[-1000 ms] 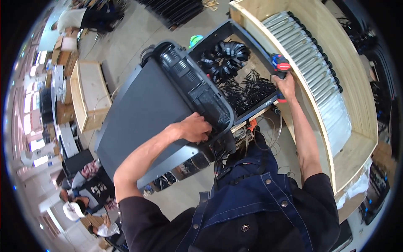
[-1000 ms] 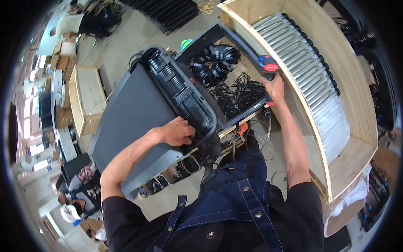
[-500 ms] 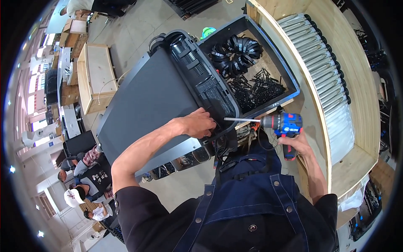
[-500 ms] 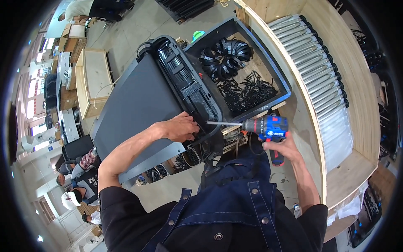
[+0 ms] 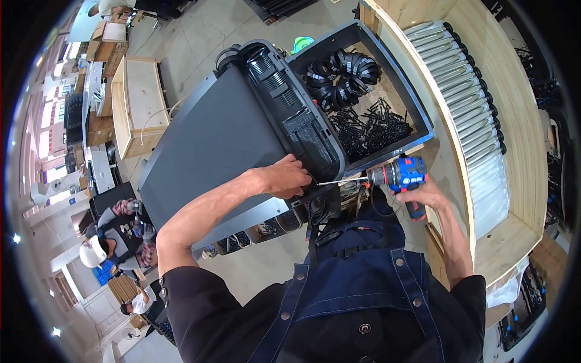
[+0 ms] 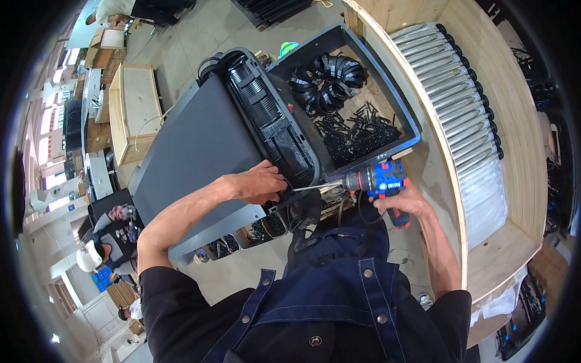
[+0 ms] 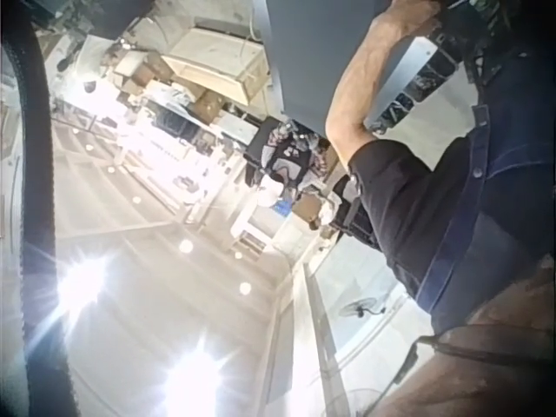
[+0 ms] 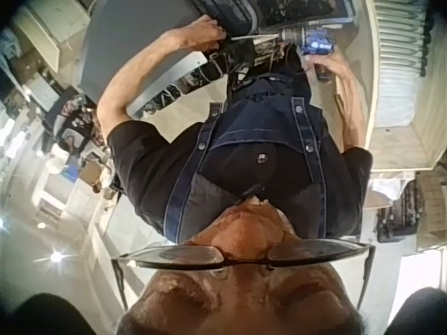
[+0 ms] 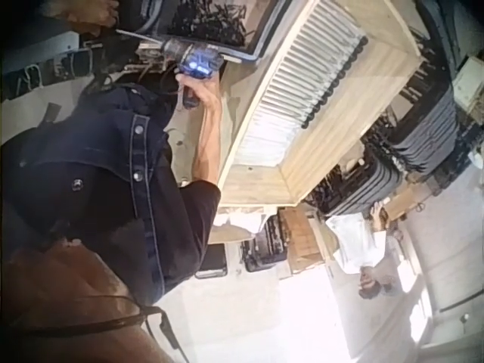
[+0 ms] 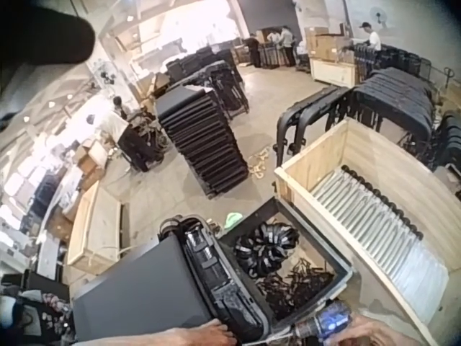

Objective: Assembling a large plastic component, likely for sports equipment, using power screwdrivers and fasteners.

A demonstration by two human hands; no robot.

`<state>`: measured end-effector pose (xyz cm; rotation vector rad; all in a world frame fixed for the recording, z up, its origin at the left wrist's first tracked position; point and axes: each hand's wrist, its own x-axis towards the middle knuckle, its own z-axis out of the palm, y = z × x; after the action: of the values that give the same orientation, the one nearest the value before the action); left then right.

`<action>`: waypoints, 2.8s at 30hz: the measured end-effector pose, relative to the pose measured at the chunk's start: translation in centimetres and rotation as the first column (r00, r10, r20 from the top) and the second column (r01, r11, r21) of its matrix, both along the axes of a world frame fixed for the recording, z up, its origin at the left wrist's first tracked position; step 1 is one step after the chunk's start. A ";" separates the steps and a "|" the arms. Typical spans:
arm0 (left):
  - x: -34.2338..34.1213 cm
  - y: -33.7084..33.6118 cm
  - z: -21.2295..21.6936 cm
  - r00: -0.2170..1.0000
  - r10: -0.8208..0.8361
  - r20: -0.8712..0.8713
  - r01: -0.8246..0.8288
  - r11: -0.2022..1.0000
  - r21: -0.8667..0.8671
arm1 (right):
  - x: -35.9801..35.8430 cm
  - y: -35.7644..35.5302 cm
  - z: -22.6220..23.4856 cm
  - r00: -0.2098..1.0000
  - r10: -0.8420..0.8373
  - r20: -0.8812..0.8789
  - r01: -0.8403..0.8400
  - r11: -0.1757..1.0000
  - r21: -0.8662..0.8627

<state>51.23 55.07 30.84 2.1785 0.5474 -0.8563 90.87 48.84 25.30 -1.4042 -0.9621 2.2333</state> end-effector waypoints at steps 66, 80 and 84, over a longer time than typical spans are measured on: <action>-7.1 -16.4 -3.4 0.196 0.719 0.666 -0.714 -0.361 0.600 | 1.8 10.5 -3.2 0.953 0.159 0.258 -0.199 0.970 0.138; -7.1 -16.3 -3.7 0.149 0.723 0.675 -0.709 -0.397 0.582 | 1.1 13.4 -11.6 0.618 -0.706 0.344 0.159 0.542 0.825; -8.7 -18.1 -2.7 0.148 0.654 0.742 -0.712 -0.450 0.539 | -1.5 12.4 -9.3 0.773 -0.508 0.380 0.055 0.651 0.757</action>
<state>42.49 37.02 28.17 1.6583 2.7120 0.6491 89.39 61.28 15.97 -1.6646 -1.4432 0.9582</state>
